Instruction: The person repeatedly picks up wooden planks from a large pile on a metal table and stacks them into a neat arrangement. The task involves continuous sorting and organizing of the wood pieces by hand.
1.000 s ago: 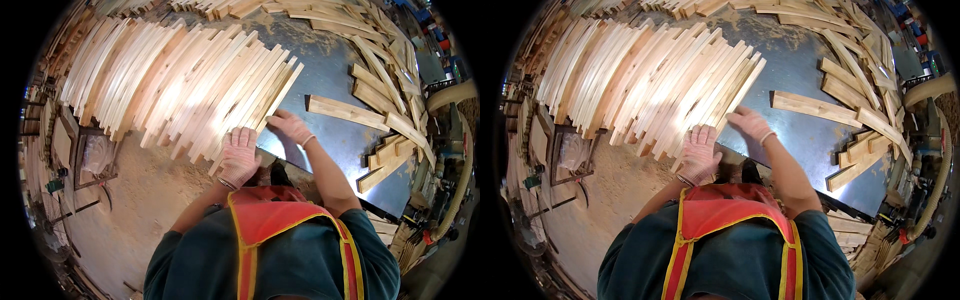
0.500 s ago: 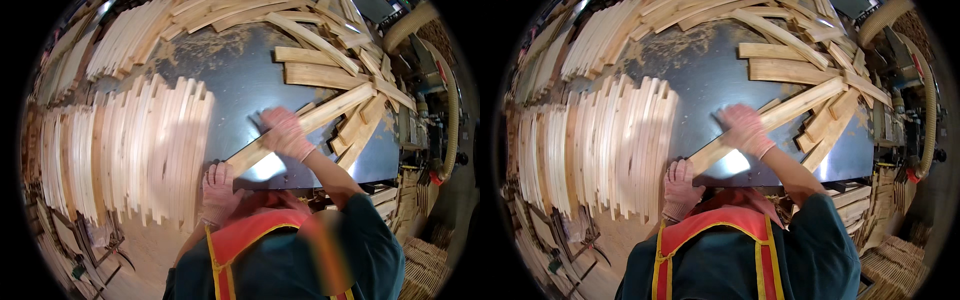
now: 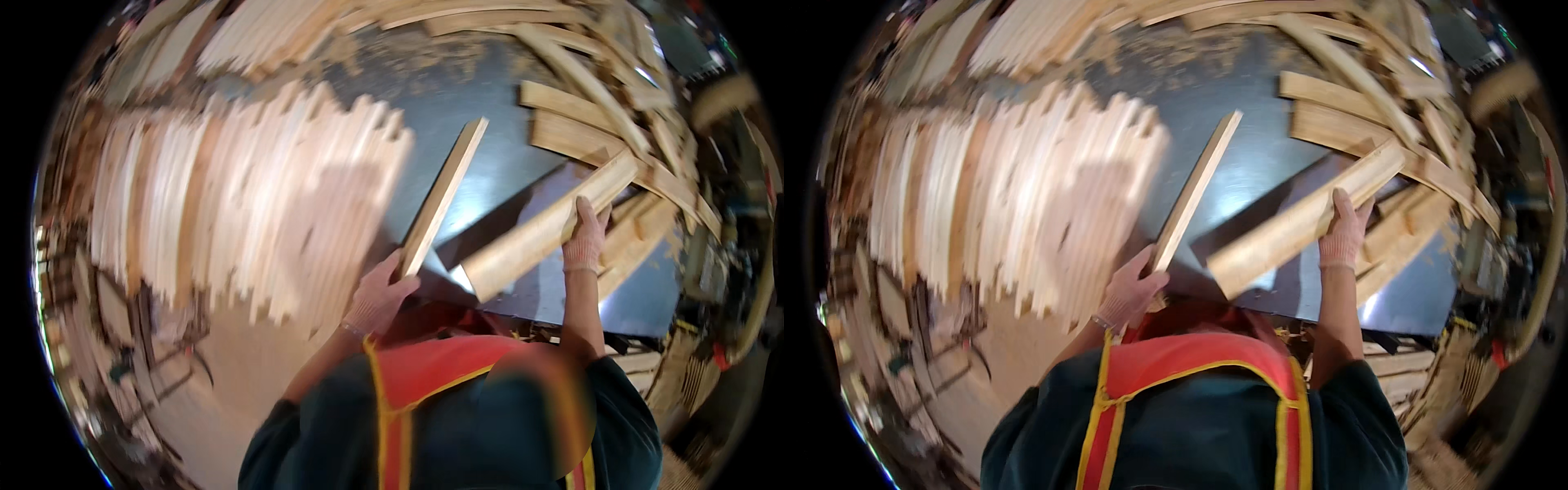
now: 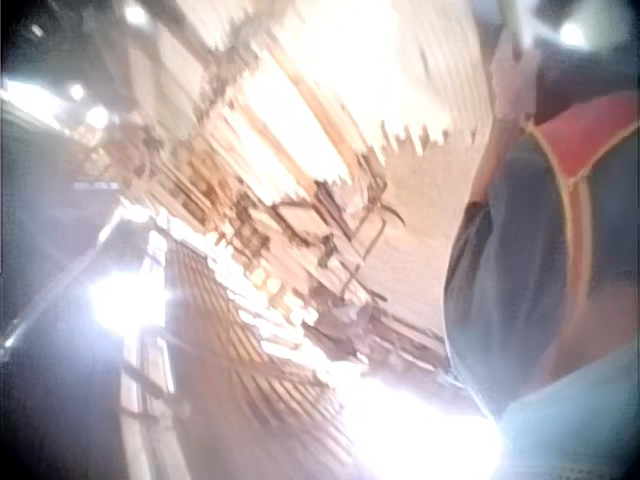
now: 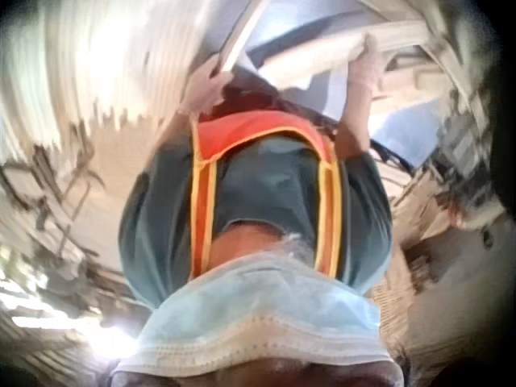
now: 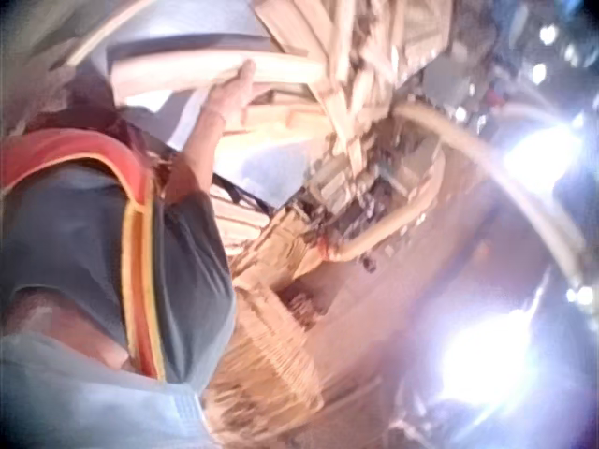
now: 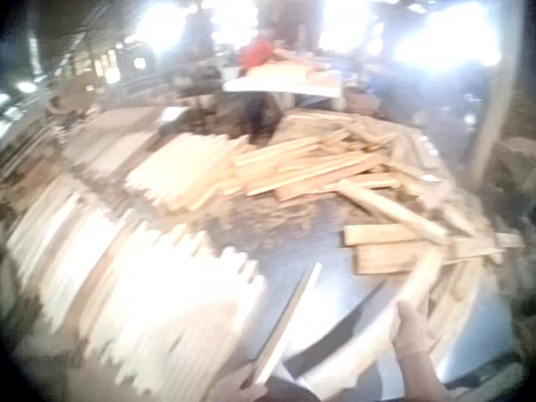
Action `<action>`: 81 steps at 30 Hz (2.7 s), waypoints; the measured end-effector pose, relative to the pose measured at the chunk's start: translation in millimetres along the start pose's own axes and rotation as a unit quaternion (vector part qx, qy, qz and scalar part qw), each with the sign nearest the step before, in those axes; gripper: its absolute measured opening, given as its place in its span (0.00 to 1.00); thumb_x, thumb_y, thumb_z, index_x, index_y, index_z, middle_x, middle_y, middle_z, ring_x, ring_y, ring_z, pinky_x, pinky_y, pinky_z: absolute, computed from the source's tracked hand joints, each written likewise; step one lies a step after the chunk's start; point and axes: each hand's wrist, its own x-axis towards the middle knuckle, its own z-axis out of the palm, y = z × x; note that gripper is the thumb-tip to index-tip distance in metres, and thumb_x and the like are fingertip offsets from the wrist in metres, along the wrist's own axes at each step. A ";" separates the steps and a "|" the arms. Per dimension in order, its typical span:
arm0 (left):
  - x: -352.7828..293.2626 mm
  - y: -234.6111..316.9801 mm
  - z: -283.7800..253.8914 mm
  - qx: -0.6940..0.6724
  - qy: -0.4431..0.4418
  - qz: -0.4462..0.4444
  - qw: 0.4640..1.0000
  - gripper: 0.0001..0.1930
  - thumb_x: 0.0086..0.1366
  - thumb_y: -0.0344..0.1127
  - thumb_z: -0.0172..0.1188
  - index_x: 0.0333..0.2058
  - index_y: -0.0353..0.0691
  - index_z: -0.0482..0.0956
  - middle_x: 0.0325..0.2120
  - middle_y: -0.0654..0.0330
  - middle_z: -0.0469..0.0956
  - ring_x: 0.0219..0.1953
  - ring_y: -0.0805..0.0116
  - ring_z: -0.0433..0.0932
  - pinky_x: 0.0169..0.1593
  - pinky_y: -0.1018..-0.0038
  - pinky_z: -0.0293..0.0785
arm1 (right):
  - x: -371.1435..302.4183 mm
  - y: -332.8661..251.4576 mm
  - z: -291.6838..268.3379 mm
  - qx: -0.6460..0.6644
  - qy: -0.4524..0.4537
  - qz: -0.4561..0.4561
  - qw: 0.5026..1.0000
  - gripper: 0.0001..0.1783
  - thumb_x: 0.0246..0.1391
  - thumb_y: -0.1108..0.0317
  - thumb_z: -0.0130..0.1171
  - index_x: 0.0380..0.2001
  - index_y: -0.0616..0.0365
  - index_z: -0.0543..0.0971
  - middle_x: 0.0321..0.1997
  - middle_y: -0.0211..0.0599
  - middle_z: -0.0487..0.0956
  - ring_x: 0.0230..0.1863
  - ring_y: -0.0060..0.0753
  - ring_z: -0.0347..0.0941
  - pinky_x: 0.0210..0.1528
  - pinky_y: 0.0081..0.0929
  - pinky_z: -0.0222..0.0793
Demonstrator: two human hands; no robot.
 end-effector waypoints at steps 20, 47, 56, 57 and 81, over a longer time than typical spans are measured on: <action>-120.6 -250.7 -65.7 -0.541 0.223 -0.168 0.793 0.26 0.69 0.53 0.71 0.57 0.41 0.81 0.52 0.66 0.80 0.51 0.69 0.78 0.52 0.69 0.77 | -202.9 211.4 96.9 -0.238 -0.316 0.230 0.889 0.59 0.60 0.60 0.72 0.83 0.52 0.45 0.69 0.37 0.72 0.58 0.31 0.72 0.51 0.29 0.70; -96.5 -58.9 -244.7 0.123 0.094 0.001 0.988 0.40 0.66 0.36 0.62 0.75 0.40 0.57 0.56 0.42 0.78 0.45 0.57 0.83 0.49 0.64 0.82 | -192.0 169.7 139.2 -0.182 -0.364 0.251 0.878 0.41 0.61 0.72 0.67 0.75 0.55 0.63 0.69 0.40 0.73 0.68 0.36 0.68 0.73 0.34 0.62; -136.6 -149.2 -514.7 0.493 0.300 -0.284 0.766 0.23 0.74 0.47 0.58 0.62 0.42 0.73 0.52 0.48 0.81 0.50 0.50 0.84 0.51 0.57 0.83 | -201.6 219.4 131.2 -0.288 -0.384 0.146 0.865 0.60 0.63 0.69 0.68 0.83 0.54 0.35 0.76 0.42 0.63 0.72 0.40 0.62 0.77 0.34 0.56; -143.9 -176.6 -534.4 0.454 0.393 -0.313 0.736 0.24 0.73 0.47 0.59 0.61 0.42 0.74 0.52 0.48 0.81 0.51 0.49 0.83 0.54 0.56 0.81 | -207.1 212.6 132.2 -0.298 -0.385 0.153 0.860 0.61 0.63 0.68 0.68 0.82 0.55 0.34 0.76 0.42 0.63 0.73 0.40 0.62 0.77 0.34 0.56; -126.1 -219.2 -83.0 -0.117 0.083 0.066 0.988 0.20 0.74 0.47 0.62 0.53 0.36 0.80 0.54 0.51 0.82 0.55 0.57 0.81 0.59 0.61 0.77 | -124.5 153.9 150.1 -0.230 -0.355 0.115 0.899 0.37 0.65 0.63 0.66 0.71 0.65 0.64 0.66 0.46 0.78 0.63 0.39 0.75 0.66 0.34 0.71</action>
